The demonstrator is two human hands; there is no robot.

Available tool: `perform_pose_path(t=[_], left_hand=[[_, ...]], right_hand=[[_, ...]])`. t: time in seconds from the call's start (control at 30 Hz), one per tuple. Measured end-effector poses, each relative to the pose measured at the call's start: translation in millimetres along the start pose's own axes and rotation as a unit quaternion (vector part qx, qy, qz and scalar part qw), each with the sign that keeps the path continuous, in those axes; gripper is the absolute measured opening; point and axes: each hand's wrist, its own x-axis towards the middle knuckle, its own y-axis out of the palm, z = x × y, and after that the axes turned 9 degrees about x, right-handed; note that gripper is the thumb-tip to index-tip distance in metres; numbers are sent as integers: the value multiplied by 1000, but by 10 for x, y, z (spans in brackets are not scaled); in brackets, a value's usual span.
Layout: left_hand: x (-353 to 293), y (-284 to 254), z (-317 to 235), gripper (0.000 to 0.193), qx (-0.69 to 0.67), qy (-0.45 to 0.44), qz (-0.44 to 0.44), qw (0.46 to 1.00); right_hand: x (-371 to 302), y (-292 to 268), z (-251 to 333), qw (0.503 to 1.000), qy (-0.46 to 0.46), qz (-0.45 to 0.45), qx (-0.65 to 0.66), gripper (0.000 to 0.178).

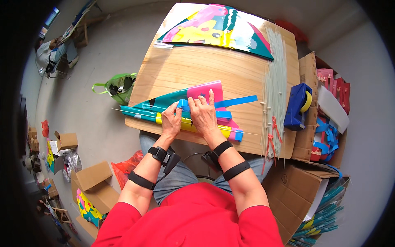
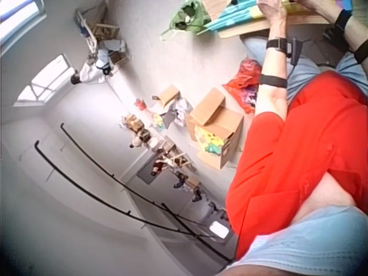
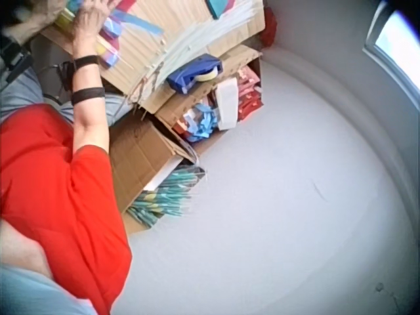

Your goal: The person assembles a Pikachu-themed kite by rolling the fabric around a central spine and securing it with blue tape. They then insert a plastic rod into the kite's tail and place the finished unit into a clear plastic sleeve. Finally, they unfold a new kite from a stack to begin the next assembly.

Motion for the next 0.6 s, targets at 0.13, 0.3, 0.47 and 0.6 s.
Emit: perform_pose_path(t=[0.13,0.3,0.47,0.6], left_hand=[[-3,-13,13,27,19,-12,-7,1000],[0,0,131,32,-10,-10,-35,999],[24,-14,8,26,-39,9,-21,999],[62,-34,-118,18,-65,18,-29,997]], right_hand=[[-107,-40,-250,997,11,58,-44,7],[-244,-261,-442,995,41,78,-42,19],[-226,-355,-309,990,67,75,99,64],[-86,-243,-196,993,34,48,101,68]])
